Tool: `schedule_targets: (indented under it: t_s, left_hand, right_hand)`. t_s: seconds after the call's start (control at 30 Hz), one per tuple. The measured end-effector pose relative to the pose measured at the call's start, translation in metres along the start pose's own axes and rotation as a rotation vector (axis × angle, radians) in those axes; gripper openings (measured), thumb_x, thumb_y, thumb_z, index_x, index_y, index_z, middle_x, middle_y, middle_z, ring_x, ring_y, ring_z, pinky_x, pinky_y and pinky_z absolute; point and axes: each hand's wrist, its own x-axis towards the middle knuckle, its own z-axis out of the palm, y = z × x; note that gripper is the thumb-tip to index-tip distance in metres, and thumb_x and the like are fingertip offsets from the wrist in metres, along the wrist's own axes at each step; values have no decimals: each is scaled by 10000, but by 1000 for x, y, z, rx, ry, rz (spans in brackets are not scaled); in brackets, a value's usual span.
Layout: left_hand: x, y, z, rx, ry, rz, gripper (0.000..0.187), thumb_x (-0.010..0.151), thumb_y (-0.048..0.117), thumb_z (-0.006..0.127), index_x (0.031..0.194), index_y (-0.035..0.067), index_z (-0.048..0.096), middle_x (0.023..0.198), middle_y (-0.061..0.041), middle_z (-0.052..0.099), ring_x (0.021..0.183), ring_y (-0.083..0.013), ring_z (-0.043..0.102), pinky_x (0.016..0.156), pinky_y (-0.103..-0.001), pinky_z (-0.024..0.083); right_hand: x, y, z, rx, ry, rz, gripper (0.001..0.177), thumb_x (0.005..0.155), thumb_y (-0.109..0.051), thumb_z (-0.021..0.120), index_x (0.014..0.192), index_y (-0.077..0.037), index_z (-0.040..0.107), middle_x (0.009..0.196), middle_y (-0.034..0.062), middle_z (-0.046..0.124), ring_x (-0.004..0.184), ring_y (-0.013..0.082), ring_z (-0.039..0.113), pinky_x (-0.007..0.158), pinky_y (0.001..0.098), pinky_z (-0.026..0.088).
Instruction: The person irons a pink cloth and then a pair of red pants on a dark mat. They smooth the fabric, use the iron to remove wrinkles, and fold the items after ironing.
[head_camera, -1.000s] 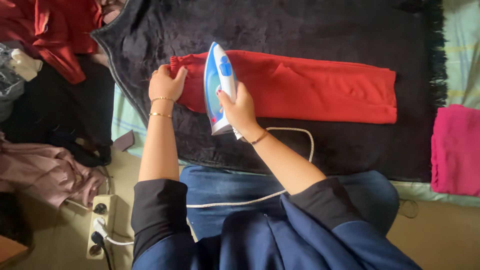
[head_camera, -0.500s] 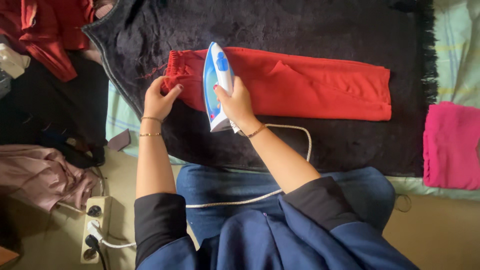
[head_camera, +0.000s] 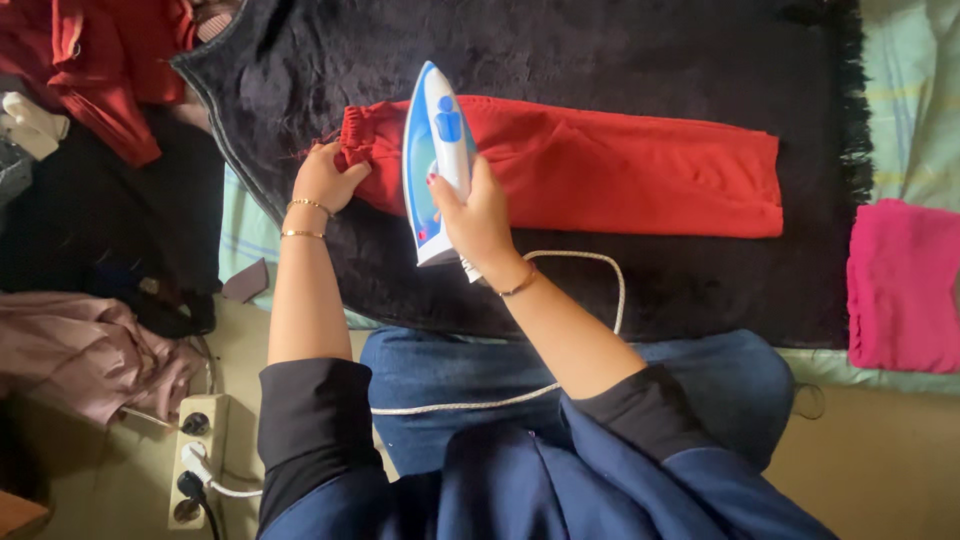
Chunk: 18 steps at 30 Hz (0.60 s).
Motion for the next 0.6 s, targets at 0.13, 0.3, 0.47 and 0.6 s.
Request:
schedule_targets:
  t_s: [0.13, 0.3, 0.47, 0.6]
  left_hand:
    - [3, -1, -6, -198, -131, -165, 386, 852, 314, 701, 1144, 62, 717, 1031, -182, 759, 970, -294, 725, 883, -380, 533]
    - [9, -11, -4, -461, -157, -166, 288, 865, 238, 682, 1065, 40, 745, 1038, -131, 771, 969, -256, 712, 888, -337, 531]
    - [5, -11, -3, -295, -62, -29, 324, 896, 274, 710, 1087, 16, 752, 1160, -199, 684, 1090, -312, 637, 977, -382, 468]
    - [-3, 0, -6, -307, -76, -122, 389, 914, 379, 672, 1111, 50, 733, 1148, -161, 691, 1084, -297, 663, 967, -384, 481]
  right_hand:
    - [-17, -16, 11, 7, -25, -20, 364, 934, -206, 712, 1182, 19, 570, 949, 127, 729, 748, 173, 733, 675, 336, 584]
    - [-17, -1, 37, -135, -39, 80, 429, 888, -261, 723, 1176, 22, 579, 962, 216, 734, 786, 337, 741, 705, 419, 579]
    - [6, 27, 54, -305, 25, -81, 478, 878, -314, 731, 1168, 34, 579, 1061, 296, 704, 965, 465, 699, 810, 495, 560]
    - [20, 33, 53, -290, -10, 65, 456, 886, -326, 715, 1148, 21, 576, 1002, 271, 723, 899, 434, 728, 795, 482, 568]
